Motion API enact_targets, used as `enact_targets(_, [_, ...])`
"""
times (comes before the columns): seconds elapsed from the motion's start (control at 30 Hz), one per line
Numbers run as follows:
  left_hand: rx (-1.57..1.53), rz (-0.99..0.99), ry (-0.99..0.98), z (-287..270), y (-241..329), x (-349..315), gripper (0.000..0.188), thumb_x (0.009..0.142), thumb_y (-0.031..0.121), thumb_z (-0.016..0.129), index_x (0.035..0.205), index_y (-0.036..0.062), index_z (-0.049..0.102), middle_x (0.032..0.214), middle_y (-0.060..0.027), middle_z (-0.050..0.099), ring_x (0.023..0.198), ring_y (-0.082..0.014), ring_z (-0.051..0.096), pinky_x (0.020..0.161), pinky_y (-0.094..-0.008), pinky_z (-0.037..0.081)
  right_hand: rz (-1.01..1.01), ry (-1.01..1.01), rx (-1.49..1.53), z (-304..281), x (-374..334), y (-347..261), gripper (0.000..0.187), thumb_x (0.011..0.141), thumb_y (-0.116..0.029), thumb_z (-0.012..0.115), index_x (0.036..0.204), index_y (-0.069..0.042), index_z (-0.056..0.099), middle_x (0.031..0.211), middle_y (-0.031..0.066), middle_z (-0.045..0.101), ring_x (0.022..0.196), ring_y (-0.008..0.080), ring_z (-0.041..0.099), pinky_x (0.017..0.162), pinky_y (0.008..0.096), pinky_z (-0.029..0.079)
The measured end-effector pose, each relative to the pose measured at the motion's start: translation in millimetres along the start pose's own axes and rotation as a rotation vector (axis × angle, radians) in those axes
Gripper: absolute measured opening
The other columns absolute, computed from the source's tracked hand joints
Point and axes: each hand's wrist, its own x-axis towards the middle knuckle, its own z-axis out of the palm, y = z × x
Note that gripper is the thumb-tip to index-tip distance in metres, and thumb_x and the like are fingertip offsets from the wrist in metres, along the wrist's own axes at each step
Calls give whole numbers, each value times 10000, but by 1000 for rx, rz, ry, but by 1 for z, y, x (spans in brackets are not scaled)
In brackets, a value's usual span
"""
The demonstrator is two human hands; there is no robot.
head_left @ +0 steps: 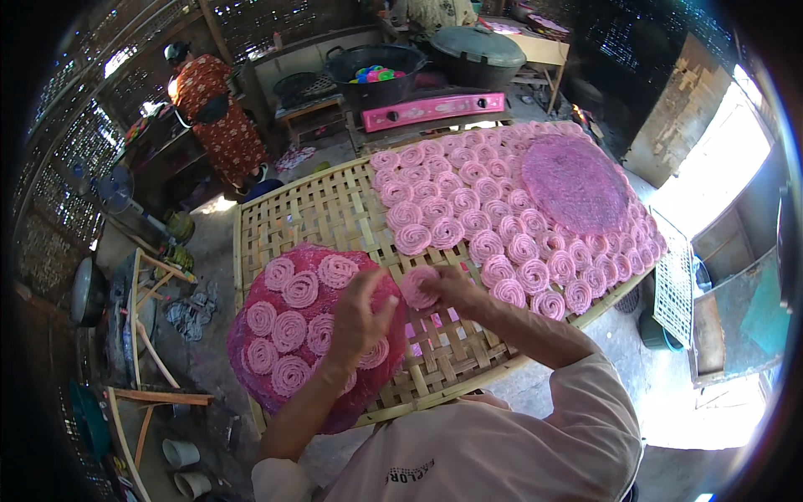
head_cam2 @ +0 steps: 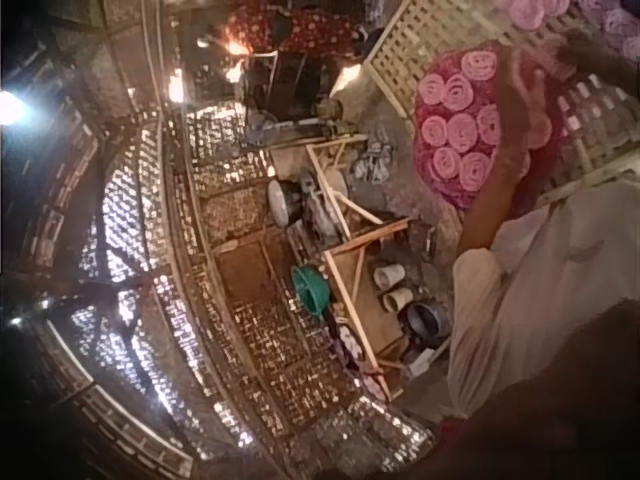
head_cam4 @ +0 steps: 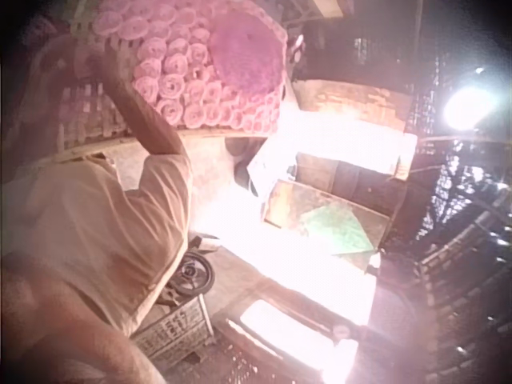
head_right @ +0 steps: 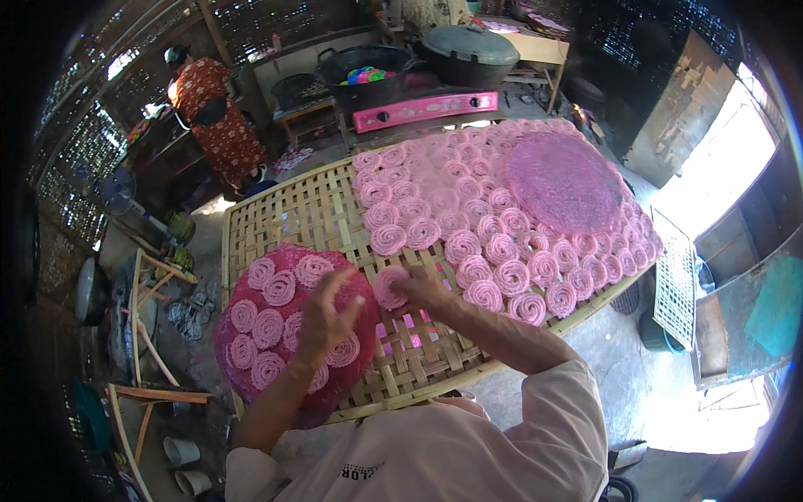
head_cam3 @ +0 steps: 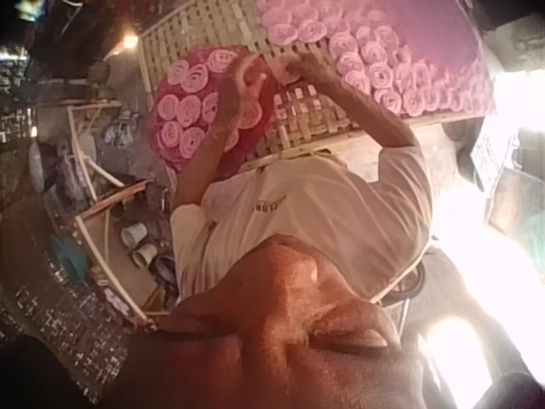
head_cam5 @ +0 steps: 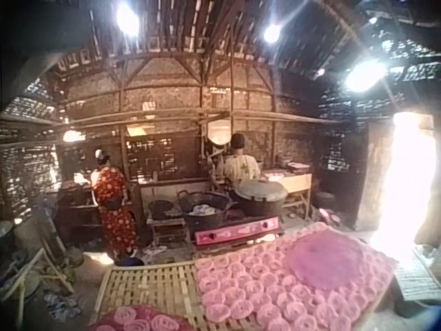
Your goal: The person arranges pink rolled items on a large purple circular base, placing them in a tight spiral pattern. They then carry the completed base to an outdoor cooking area and place it into a steamer.
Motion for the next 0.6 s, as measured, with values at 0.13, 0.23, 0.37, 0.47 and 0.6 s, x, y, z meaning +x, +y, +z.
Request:
enact_targets(0.13, [668,33,36,-23,-76,13,421,810,30,601,1228,9,557,1151,-192,619,1116,-338,570,971,-423,450,-117,217,-778,-34,1,-33,419,818,-268,629,1130,10,598,961,221,660,779,318,684,668,422,568])
enact_targets(0.23, [689,6,-182,-34,-100,20,472,771,-17,580,1241,9,547,1161,-197,609,1132,-349,559,966,-429,451,-403,392,-1019,-58,14,-20,405,782,-268,643,1090,-5,616,900,231,668,840,368,672,769,473,532])
enact_targets(0.37, [560,-59,-164,-36,-93,31,525,736,-34,583,1255,18,531,1125,-205,609,1075,-366,577,925,-436,470,-368,397,-1141,-71,19,-32,412,783,-270,641,1106,-18,595,951,223,671,877,401,655,800,492,511])
enact_targets(0.47, [356,-104,-66,-33,-89,38,560,726,-25,601,1274,33,507,1049,-201,620,982,-366,605,864,-423,499,-362,438,-1215,-76,19,-34,428,798,-273,643,1138,-24,571,968,220,667,859,395,658,764,473,522])
enact_targets(0.6, [110,-301,-24,-30,-63,45,619,720,-1,649,1309,51,465,984,-179,623,889,-337,631,814,-390,524,-541,576,-1430,-62,2,-41,443,840,-314,638,1163,-19,561,949,208,667,811,357,671,682,443,539])
